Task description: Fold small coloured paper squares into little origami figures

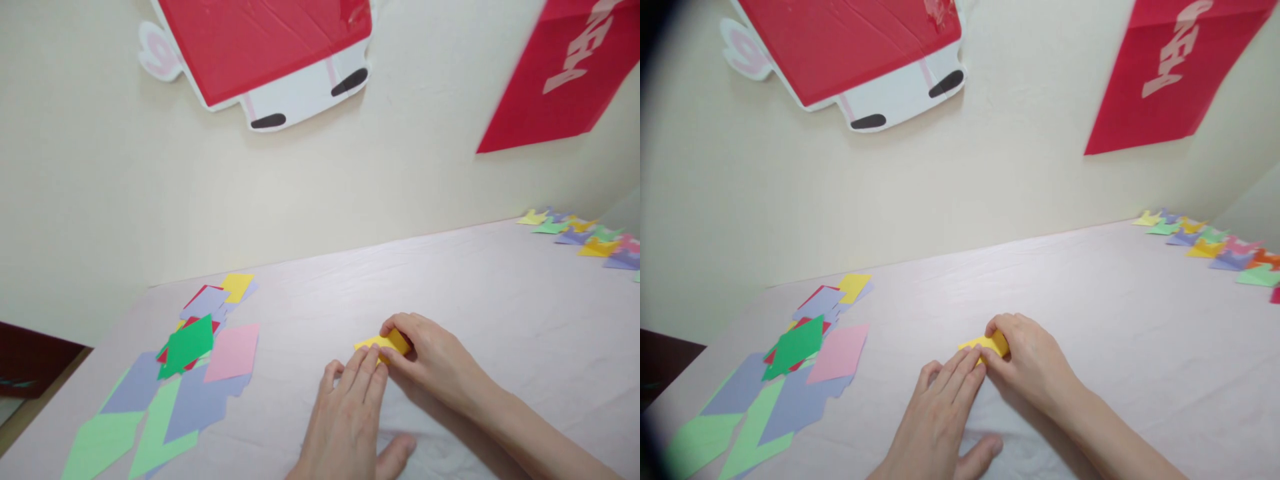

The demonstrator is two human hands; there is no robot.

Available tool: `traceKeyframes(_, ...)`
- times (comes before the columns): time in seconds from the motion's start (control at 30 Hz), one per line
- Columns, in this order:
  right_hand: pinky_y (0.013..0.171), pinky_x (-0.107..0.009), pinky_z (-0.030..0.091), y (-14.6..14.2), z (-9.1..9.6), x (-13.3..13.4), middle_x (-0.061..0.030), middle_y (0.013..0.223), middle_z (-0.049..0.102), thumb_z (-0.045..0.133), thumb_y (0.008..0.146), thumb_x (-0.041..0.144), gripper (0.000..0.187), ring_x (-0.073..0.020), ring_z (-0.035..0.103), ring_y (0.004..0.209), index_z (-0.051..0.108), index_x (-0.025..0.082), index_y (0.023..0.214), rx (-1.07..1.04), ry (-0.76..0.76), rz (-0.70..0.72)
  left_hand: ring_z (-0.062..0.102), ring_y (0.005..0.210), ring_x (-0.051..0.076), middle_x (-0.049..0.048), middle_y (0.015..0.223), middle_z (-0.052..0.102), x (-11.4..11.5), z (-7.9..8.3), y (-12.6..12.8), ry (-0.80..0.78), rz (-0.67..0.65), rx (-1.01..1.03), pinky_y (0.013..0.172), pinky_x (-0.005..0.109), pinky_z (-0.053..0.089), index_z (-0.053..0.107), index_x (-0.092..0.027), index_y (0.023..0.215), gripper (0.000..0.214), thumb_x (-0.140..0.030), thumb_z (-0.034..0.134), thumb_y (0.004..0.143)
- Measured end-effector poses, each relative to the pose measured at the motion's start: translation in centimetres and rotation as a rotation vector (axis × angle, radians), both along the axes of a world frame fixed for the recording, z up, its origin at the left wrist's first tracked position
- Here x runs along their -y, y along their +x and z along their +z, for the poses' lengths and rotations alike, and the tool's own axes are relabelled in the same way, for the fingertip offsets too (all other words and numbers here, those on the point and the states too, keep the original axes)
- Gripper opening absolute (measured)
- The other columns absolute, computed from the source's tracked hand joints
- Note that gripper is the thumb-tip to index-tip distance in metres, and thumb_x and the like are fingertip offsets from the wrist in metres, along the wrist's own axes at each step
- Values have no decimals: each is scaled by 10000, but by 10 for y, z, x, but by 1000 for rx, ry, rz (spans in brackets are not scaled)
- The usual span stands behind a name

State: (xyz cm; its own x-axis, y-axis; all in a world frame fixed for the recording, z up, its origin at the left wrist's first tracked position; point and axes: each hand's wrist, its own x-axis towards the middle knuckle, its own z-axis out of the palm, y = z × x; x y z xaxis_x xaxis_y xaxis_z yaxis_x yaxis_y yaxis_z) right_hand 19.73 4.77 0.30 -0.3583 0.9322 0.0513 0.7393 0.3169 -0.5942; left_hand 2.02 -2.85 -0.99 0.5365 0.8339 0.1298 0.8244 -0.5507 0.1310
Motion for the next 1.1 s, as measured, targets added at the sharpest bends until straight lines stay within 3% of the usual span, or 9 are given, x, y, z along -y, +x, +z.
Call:
traceKeyframes(0.13, 793, -352, 421, -1, -1, 8, -59, 912, 644, 576, 725, 181, 207, -234, 579, 872, 583, 200, 931, 14, 69, 20, 422, 1355, 294, 126, 1506, 379, 0, 2, 0, -59, 11, 1, 1009, 488, 405, 467, -97, 1388, 725, -636, 427, 903)
traceKeyframes(0.33, 805, -362, 403, -2, -6, 8, -60, 954, 600, 547, 723, 145, 220, -234, 536, 881, 570, 199, 935, 2, 75, 23, 371, 1389, 297, 121, 1530, 328, 0, 6, 3, -130, 20, -5, 1034, 519, 387, 434, -99, 1410, 732, -637, 388, 917)
traceKeyframes(0.8, 838, -369, 421, 14, -12, -8, -65, 939, 623, 410, 554, 3, 455, -237, 538, 932, 634, 208, 893, -152, -27, 66, 407, 1349, 290, 99, 1489, 440, -1, 11, 4, -116, 46, 73, 1057, 510, 347, 494, -200, 1319, 624, -636, 485, 872)
traceKeyframes(1.1, 831, -382, 415, 9, -5, -5, -62, 933, 625, 524, 744, 165, 174, -241, 549, 917, 637, 196, 872, -116, -27, 18, 464, 1273, 264, 61, 1380, 544, -5, 18, 10, -103, 74, 139, 1083, 486, 299, 526, -239, 1266, 550, -589, 583, 845)
